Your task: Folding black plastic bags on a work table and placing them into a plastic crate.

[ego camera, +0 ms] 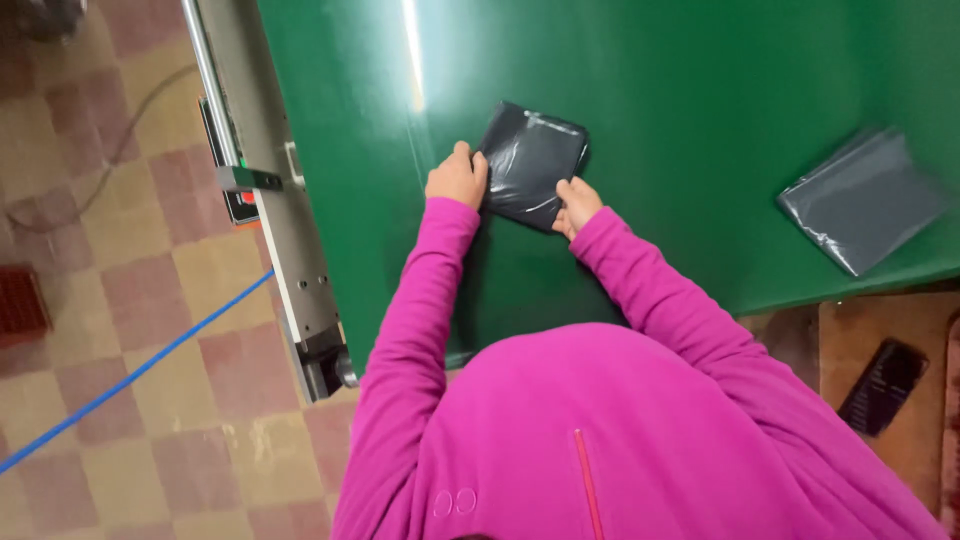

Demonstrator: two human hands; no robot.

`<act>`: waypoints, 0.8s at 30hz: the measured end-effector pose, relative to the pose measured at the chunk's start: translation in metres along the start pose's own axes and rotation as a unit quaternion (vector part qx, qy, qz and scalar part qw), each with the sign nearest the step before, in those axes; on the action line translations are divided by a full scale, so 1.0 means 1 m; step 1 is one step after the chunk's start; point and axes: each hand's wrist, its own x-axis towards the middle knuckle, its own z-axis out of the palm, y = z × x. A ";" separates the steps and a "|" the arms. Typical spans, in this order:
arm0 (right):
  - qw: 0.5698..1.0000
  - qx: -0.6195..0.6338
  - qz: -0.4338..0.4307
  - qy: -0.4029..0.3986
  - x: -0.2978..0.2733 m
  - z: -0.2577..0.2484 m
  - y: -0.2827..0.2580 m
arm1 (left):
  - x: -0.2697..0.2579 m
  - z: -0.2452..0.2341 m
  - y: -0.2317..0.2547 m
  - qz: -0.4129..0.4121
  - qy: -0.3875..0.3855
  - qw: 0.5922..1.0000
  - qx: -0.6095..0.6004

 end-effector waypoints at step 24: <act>0.645 -0.317 -0.522 0.460 -0.188 -0.266 -0.156 | -0.056 0.171 0.383 0.207 -0.062 0.958 -0.191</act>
